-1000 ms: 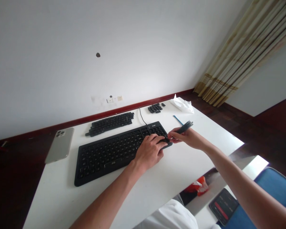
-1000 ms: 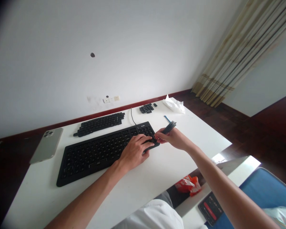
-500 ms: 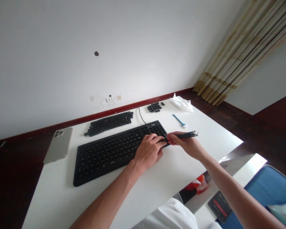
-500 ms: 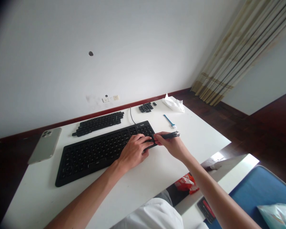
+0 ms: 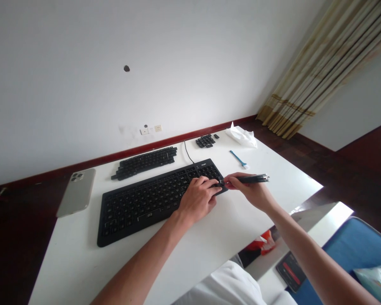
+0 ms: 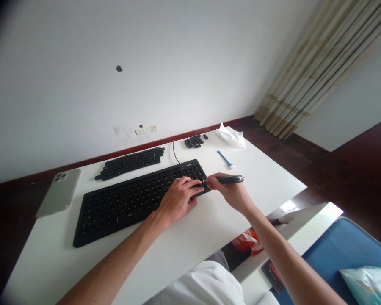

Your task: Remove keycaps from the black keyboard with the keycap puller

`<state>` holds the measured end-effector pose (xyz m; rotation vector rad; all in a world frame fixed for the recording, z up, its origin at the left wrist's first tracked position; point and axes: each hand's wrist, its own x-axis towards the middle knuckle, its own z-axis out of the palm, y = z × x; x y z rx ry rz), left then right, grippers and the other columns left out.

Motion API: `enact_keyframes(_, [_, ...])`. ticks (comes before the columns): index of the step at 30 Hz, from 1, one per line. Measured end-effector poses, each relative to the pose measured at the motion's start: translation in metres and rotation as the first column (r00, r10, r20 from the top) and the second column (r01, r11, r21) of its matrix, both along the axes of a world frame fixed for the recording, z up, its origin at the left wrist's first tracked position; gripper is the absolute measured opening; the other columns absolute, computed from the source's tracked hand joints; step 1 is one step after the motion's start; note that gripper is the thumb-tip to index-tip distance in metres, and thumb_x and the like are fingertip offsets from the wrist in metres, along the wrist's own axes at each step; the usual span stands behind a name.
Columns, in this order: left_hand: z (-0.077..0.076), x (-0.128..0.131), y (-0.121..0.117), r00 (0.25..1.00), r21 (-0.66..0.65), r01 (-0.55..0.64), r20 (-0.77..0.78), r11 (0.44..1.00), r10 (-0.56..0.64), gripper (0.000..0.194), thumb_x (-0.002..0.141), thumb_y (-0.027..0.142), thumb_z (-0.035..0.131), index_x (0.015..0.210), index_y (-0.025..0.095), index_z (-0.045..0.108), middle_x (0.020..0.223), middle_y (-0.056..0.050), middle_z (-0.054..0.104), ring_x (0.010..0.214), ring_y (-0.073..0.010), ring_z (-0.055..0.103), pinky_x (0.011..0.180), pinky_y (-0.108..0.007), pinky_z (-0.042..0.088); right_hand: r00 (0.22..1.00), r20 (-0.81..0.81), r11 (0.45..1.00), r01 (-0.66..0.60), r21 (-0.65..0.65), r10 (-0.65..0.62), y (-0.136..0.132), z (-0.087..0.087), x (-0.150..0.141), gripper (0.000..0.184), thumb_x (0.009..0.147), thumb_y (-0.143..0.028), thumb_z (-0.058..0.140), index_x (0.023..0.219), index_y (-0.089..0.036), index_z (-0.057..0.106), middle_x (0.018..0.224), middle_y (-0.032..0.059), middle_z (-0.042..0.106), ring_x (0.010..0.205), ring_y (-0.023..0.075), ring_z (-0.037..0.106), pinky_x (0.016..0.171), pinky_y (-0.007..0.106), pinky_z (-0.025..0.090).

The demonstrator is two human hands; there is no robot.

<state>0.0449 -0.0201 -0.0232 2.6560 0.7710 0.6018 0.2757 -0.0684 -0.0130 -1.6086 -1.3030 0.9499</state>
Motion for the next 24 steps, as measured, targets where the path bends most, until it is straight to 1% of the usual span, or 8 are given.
enact_keyframes(2, [0.0,0.0,0.0,1.0,-0.002,0.003,0.001,1.0,-0.003,0.039,0.097,0.015,0.065,0.133,0.028,0.074,0.145,0.0,0.068,0.126,-0.0251,0.058,0.108,-0.045,0.048,0.999,-0.024,0.999,-0.037,-0.017,0.036,0.002,-0.003,0.001,0.041,0.09,-0.061,0.073,0.1,-0.023,0.08,0.101,0.0074,0.081,0.1,0.0307,0.078,0.095,0.045,0.064])
enact_keyframes(4, [-0.001,0.0,0.001,1.0,0.001,0.004,0.003,1.0,-0.004,0.04,0.097,0.014,0.064,0.133,0.029,0.074,0.145,0.0,0.068,0.125,-0.0253,0.057,0.108,-0.045,0.047,0.996,-0.053,0.997,-0.077,-0.026,0.076,0.005,-0.002,0.003,0.041,0.09,-0.061,0.073,0.1,-0.022,0.081,0.101,0.0074,0.081,0.101,0.0301,0.078,0.097,0.045,0.064])
enact_keyframes(9, [-0.002,0.0,0.001,1.0,0.002,0.009,0.014,1.0,-0.009,0.039,0.097,0.013,0.064,0.132,0.027,0.074,0.144,0.0,0.069,0.123,-0.0248,0.058,0.107,-0.045,0.047,0.97,-0.157,0.979,-0.196,-0.054,0.186,0.015,0.009,0.011,0.041,0.089,-0.059,0.076,0.101,-0.02,0.081,0.103,0.008,0.081,0.1,0.0275,0.077,0.099,0.045,0.063])
enact_keyframes(13, [0.0,0.0,0.001,1.0,-0.007,0.01,0.013,1.0,-0.01,0.039,0.097,0.014,0.065,0.133,0.027,0.073,0.143,0.001,0.069,0.121,-0.0248,0.058,0.106,-0.044,0.048,0.951,-0.164,0.959,-0.275,-0.067,0.262,0.025,0.016,0.015,0.041,0.086,-0.057,0.078,0.099,-0.019,0.082,0.103,0.0083,0.081,0.097,0.0254,0.077,0.096,0.043,0.063])
enact_keyframes(17, [0.001,0.0,0.0,1.0,-0.005,0.007,0.007,1.0,-0.007,0.039,0.098,0.014,0.064,0.133,0.028,0.073,0.143,0.0,0.069,0.119,-0.0247,0.058,0.106,-0.044,0.048,0.944,-0.114,0.939,-0.323,-0.118,0.31,0.031,0.026,0.015,0.036,0.087,-0.054,0.077,0.097,-0.02,0.083,0.099,0.007,0.082,0.094,0.0241,0.078,0.092,0.041,0.064])
enact_keyframes(20, [0.001,0.0,-0.001,1.0,0.004,-0.006,0.015,1.0,0.005,0.038,0.098,0.015,0.064,0.132,0.027,0.074,0.142,0.0,0.07,0.119,-0.0246,0.058,0.106,-0.044,0.048,0.938,0.016,0.929,-0.339,-0.148,0.345,0.031,0.034,0.012,0.031,0.088,-0.051,0.075,0.096,-0.022,0.084,0.091,0.0053,0.081,0.088,0.0241,0.077,0.085,0.038,0.064])
enact_keyframes(22, [0.0,0.0,-0.001,1.0,0.012,-0.01,0.021,1.0,0.01,0.037,0.098,0.015,0.064,0.132,0.026,0.074,0.142,0.0,0.07,0.122,-0.0246,0.058,0.107,-0.045,0.048,0.943,0.067,0.938,-0.312,-0.153,0.325,0.031,0.035,0.009,0.028,0.089,-0.048,0.073,0.093,-0.022,0.084,0.087,0.0046,0.081,0.085,0.0236,0.077,0.08,0.036,0.065])
enact_keyframes(24, [-0.002,0.0,-0.002,1.0,0.023,-0.01,0.024,1.0,0.01,0.036,0.098,0.016,0.065,0.132,0.026,0.074,0.141,-0.001,0.07,0.125,-0.0247,0.057,0.108,-0.045,0.048,0.96,0.052,0.952,-0.263,-0.154,0.273,0.031,0.033,0.006,0.027,0.09,-0.046,0.072,0.089,-0.021,0.083,0.088,0.0048,0.081,0.082,0.0221,0.076,0.076,0.033,0.065])
